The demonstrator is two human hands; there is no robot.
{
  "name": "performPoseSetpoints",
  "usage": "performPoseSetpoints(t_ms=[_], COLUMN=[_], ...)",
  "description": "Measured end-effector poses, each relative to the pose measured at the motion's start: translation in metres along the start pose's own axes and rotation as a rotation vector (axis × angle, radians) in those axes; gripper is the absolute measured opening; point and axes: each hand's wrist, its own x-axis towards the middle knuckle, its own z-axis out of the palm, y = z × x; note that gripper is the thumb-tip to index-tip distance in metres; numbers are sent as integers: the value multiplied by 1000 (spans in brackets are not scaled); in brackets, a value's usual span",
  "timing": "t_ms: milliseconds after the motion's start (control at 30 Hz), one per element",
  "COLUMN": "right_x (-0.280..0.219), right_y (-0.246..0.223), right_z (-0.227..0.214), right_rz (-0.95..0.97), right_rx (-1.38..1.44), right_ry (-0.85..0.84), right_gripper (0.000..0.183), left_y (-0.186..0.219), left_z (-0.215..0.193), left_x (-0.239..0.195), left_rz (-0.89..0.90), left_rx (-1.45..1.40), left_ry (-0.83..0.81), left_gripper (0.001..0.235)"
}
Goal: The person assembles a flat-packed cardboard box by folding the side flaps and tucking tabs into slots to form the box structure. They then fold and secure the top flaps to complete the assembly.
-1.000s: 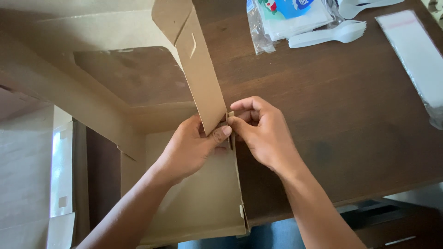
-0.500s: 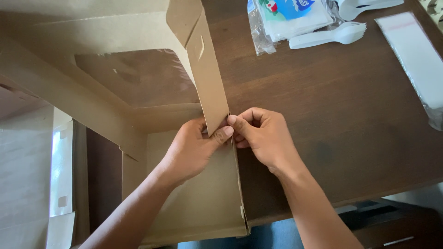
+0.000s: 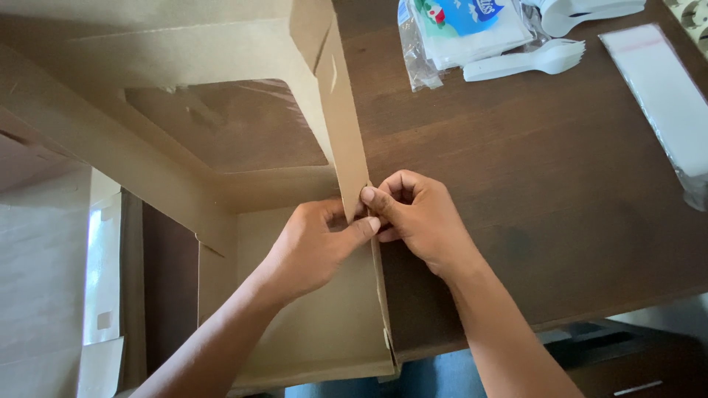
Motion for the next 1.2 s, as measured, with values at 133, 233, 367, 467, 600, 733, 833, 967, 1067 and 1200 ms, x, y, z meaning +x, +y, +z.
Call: performPoseSetpoints(t_ms=[133,233,367,467,600,733,833,967,1067,1200], right_x=[-6,-15,-19,-21,-24,-15,-9,-7,-2,-8], right_y=[-11,-26,-35,-42,-58,-46,-45,-42,-40,-40], right_z=[1,1,-4,2,16,16,21,27,28,31], right_rz=[16,21,1,-7,49,19,-69,-26,-38,-59], right_rx=[-19,-107,-417,-671,-958,-1076,-1150,-1272,-1311,-1254], right_ry=[11,29,9,11,11,21,5,-24,-9,65], right_gripper=[29,27,24,35,33,28,26,27,16,36], left_y=[7,7,20,19,36,-32,-62,-74,-84,-93], left_z=[2,5,6,8,-3,-41,-68,-87,-96,-103], left_x=[-5,-7,-16,-23,-50,-103,-122,-106,-83,-65], left_rz=[-95,-105,112,230,72,544,-244,186,272,346], left_rx=[70,70,123,208,381,699,693,360,178,53], left_ry=[13,-3,-100,-171,-280,55,410,698,592,531], left_gripper=[35,36,49,66,68,56,38,39,34,30])
